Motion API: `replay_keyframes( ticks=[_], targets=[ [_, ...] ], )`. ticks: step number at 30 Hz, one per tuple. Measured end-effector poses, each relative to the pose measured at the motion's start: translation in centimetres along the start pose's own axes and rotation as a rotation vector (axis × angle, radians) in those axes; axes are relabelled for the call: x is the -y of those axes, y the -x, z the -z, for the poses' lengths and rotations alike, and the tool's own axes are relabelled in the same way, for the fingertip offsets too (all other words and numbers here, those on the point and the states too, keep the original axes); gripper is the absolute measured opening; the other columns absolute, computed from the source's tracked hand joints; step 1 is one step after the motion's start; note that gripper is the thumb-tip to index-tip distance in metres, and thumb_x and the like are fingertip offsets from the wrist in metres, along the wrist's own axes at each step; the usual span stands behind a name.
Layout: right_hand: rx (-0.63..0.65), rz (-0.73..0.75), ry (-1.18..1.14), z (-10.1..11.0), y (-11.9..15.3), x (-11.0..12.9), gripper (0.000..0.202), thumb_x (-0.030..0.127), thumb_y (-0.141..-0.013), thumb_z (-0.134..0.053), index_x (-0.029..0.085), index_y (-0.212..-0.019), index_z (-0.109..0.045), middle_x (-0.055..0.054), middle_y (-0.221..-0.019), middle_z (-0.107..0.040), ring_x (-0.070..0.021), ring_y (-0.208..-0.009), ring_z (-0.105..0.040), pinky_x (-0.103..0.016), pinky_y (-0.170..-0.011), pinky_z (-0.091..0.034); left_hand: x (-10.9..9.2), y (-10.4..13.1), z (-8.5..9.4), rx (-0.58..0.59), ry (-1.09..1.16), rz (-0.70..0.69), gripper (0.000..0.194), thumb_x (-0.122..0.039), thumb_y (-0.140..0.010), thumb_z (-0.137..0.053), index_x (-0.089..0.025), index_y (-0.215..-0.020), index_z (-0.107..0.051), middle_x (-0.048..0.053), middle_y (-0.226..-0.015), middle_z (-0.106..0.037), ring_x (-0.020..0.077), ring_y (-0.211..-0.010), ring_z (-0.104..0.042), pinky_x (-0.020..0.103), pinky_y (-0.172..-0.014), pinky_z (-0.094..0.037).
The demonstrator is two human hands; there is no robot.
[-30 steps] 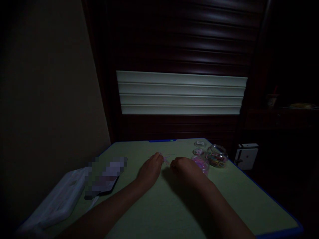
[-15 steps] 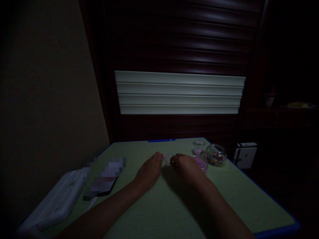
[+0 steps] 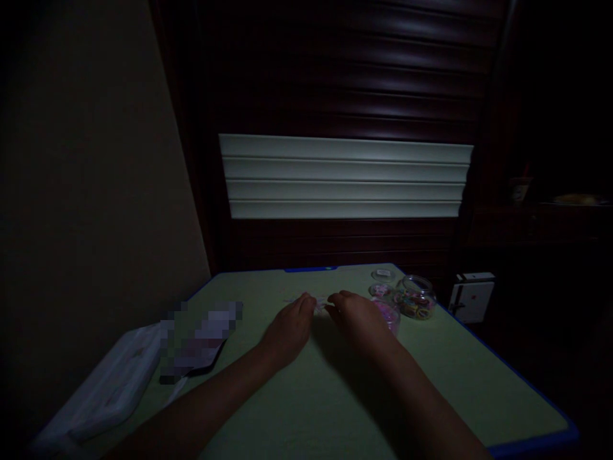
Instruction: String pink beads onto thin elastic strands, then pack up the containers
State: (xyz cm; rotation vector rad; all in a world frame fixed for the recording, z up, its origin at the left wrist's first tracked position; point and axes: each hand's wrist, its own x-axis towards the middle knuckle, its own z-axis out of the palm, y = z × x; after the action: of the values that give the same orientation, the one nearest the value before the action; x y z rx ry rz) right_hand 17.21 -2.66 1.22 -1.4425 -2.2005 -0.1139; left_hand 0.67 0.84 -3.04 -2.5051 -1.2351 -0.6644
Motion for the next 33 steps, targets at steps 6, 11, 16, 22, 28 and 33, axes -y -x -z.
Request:
replay_keyframes(
  ticks=[6, 11, 16, 22, 28, 33],
  targets=[
    [0.009, -0.007, 0.009, -0.05, -0.06, 0.01, 0.023, 0.026, -0.087, -0.042, 0.018, -0.093, -0.063, -0.008, -0.087, -0.065, -0.0164, -0.077, -0.061, -0.024, -0.064, -0.039, -0.13, 0.00, 0.10, -0.015, 0.023, -0.009, 0.019, -0.007, -0.087, -0.031, -0.018, -0.099, -0.041, 0.006, -0.099, -0.052, 0.0186, -0.094, -0.051, 0.032, -0.084, -0.041],
    [0.019, 0.005, 0.003, 0.11, -0.03, 0.17, 0.025, 0.024, -0.088, -0.040, 0.017, -0.085, -0.064, -0.007, -0.085, -0.065, -0.0149, -0.074, -0.060, -0.023, -0.064, -0.038, -0.21, 0.00, 0.28, -0.008, 0.006, -0.014, 0.018, -0.008, -0.087, -0.031, -0.017, -0.097, -0.042, 0.005, -0.096, -0.052, 0.0187, -0.090, -0.051, 0.032, -0.082, -0.041],
    [0.025, 0.012, -0.005, 0.19, 0.03, 0.29, 0.024, 0.024, -0.088, -0.041, 0.017, -0.086, -0.064, -0.007, -0.085, -0.065, -0.0147, -0.075, -0.060, -0.023, -0.064, -0.038, -0.22, -0.04, 0.39, 0.012, 0.023, -0.017, 0.017, -0.008, -0.088, -0.030, -0.018, -0.096, -0.042, 0.005, -0.096, -0.052, 0.0183, -0.090, -0.051, 0.032, -0.081, -0.041],
    [0.027, 0.013, -0.002, 0.23, 0.02, 0.36, 0.025, 0.027, -0.088, -0.041, 0.017, -0.083, -0.064, -0.007, -0.083, -0.065, -0.0147, -0.071, -0.060, -0.023, -0.062, -0.037, -0.22, -0.05, 0.29, -0.010, 0.002, -0.035, 0.016, -0.009, -0.088, -0.031, -0.017, -0.093, -0.043, 0.005, -0.093, -0.051, 0.0179, -0.086, -0.050, 0.030, -0.078, -0.041],
    [0.016, 0.014, 0.003, 0.17, 0.04, 0.25, 0.022, 0.023, -0.087, -0.042, 0.018, -0.080, -0.062, -0.007, -0.082, -0.064, -0.0143, -0.071, -0.059, -0.023, -0.063, -0.037, -0.27, -0.14, 0.43, 0.016, 0.022, -0.031, 0.016, -0.010, -0.089, -0.030, -0.018, -0.093, -0.043, 0.005, -0.093, -0.052, 0.0182, -0.088, -0.050, 0.031, -0.079, -0.041],
    [0.009, 0.010, -0.004, 0.18, 0.02, 0.22, 0.020, 0.021, -0.086, -0.042, 0.018, -0.084, -0.062, -0.006, -0.084, -0.065, -0.0142, -0.074, -0.060, -0.022, -0.065, -0.037, -0.38, -0.16, 0.55, 0.022, 0.037, -0.034, 0.016, -0.012, -0.089, -0.029, -0.018, -0.092, -0.044, 0.005, -0.092, -0.052, 0.0185, -0.087, -0.051, 0.033, -0.080, -0.041]
  ],
)
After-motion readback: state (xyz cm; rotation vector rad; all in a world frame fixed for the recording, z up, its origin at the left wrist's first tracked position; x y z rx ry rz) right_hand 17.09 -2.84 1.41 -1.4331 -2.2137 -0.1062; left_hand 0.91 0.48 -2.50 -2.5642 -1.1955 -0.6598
